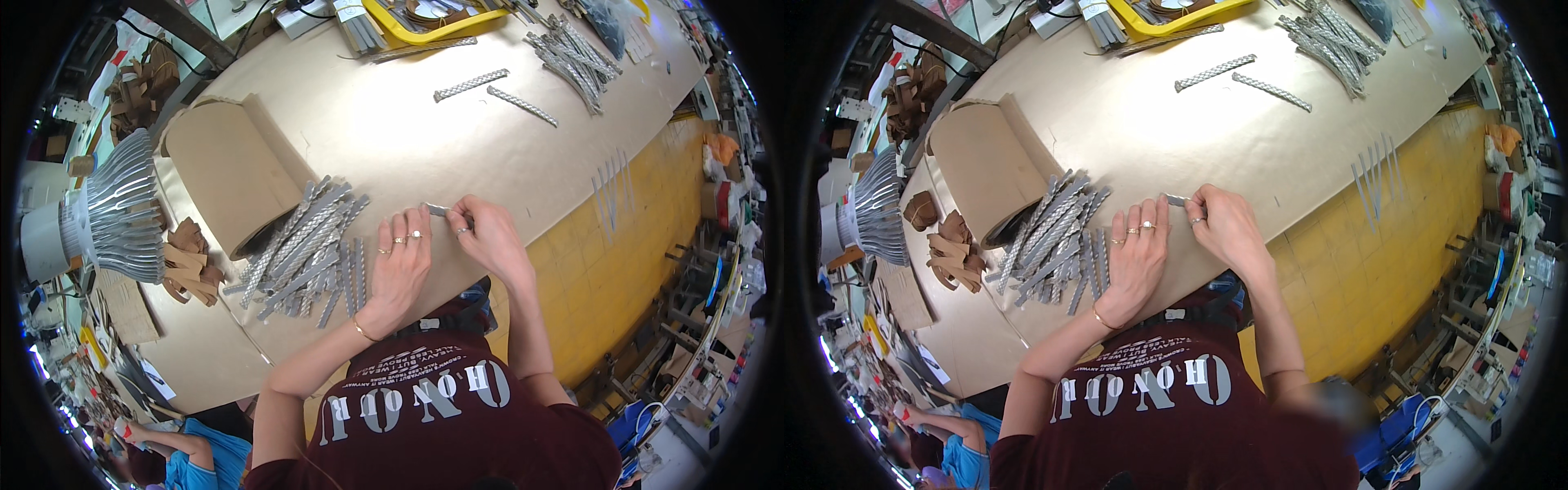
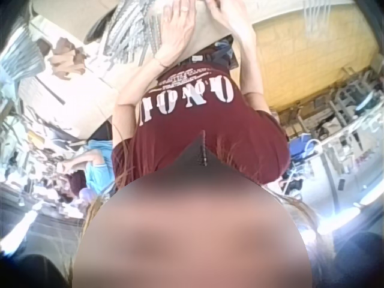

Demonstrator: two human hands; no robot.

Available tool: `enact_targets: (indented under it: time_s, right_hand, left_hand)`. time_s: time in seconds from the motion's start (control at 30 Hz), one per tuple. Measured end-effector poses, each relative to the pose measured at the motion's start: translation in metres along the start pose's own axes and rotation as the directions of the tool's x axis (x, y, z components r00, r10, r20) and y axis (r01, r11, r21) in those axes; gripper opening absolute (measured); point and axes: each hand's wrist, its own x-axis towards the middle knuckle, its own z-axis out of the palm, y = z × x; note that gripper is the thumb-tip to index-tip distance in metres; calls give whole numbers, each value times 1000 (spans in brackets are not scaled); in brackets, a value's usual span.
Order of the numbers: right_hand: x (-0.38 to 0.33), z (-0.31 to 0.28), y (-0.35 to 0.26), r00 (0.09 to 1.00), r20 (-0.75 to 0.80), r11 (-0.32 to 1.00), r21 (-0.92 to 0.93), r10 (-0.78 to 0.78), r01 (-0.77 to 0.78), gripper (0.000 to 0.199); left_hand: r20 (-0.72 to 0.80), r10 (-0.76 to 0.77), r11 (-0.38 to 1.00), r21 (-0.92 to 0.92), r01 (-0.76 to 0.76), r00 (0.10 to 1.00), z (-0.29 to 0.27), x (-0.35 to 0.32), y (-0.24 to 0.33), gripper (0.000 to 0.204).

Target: The person repeatedly picks up short braided cords from a pile on a workbench, briefly inspects each one, and places them into a separate pile. The person also handles a cardboard box and other items on the table.

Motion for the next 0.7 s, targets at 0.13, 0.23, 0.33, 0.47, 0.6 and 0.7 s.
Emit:
enact_targets:
  time_s: [0.13,0.23,0.33,0.47,0.6,0.7]
  right_hand:
    - [1,3,3,999,6,999,12,32,-32,19]
    - [3,4,3,999,0,999,18,43,-43,19]
    - [5,5,3,999,-15,999,9,48,-48,19]
    - [8,3,4,996,14,996,-7,89,-89,21]
    - [10,3,4,998,1,998,-24,64,-64,22]
    - [7,1,5,993,-12,989,-98,114,-115,25]
  left_hand:
    - [17,1,1000,19,-2,1000,-1,-1,2,54]
    - [22,5,1000,28,-5,1000,1,-2,2,55]
    - [23,-8,1000,-4,8,1000,3,-3,3,56]
    - [32,-58,985,-163,62,998,3,-4,5,57]
    - [40,37,934,-357,-21,998,6,-1,7,59]
    - [107,67,895,-446,-12,992,9,1,8,58]
